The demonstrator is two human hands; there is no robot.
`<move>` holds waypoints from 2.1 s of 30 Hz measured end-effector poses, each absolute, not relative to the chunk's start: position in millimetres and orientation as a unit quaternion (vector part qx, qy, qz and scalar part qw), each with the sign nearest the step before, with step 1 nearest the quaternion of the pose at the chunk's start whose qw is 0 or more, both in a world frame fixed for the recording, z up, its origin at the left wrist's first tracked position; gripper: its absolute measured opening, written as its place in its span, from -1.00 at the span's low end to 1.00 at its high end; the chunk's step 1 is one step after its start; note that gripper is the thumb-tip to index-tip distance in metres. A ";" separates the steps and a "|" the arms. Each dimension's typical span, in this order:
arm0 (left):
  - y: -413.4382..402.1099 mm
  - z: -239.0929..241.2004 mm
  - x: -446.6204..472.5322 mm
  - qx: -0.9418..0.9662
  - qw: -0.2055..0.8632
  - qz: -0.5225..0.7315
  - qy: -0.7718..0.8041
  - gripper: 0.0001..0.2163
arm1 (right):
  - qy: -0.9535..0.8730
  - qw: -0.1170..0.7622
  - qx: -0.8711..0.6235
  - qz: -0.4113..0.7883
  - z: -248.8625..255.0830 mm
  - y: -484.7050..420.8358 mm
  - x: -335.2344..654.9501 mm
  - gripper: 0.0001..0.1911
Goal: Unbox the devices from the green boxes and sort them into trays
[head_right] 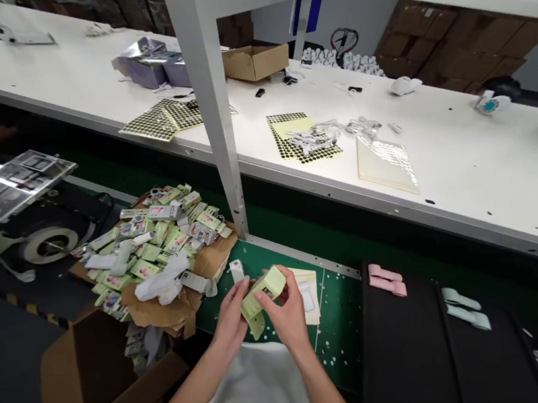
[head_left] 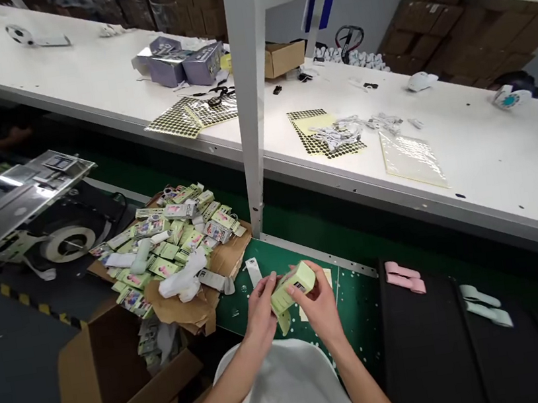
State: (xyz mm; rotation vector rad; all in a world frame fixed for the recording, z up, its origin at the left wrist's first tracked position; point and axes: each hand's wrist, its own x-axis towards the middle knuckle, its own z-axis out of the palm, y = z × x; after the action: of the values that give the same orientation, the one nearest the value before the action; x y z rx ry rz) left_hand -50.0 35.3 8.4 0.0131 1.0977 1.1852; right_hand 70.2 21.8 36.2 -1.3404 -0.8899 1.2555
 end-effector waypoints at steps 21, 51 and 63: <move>32.3 17.5 -42.8 -0.024 0.847 0.341 0.406 -0.59 | -0.414 0.577 -0.576 0.404 82.3 -11.3 89.7 -0.42; 55.0 40.9 -39.2 0.178 0.607 0.546 0.549 -0.52 | -0.043 0.727 -0.438 0.527 -12.3 10.6 134.7 -0.46; 87.9 42.3 -110.7 0.090 0.655 0.553 0.508 -0.80 | -0.018 0.727 -0.434 0.532 -11.5 10.6 161.6 -0.64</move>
State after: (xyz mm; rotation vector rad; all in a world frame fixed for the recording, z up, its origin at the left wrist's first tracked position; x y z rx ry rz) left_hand -110.7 87.9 42.3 0.2039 1.1511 1.2538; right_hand 161.6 10.6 -11.5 -0.9575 -0.0391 1.1735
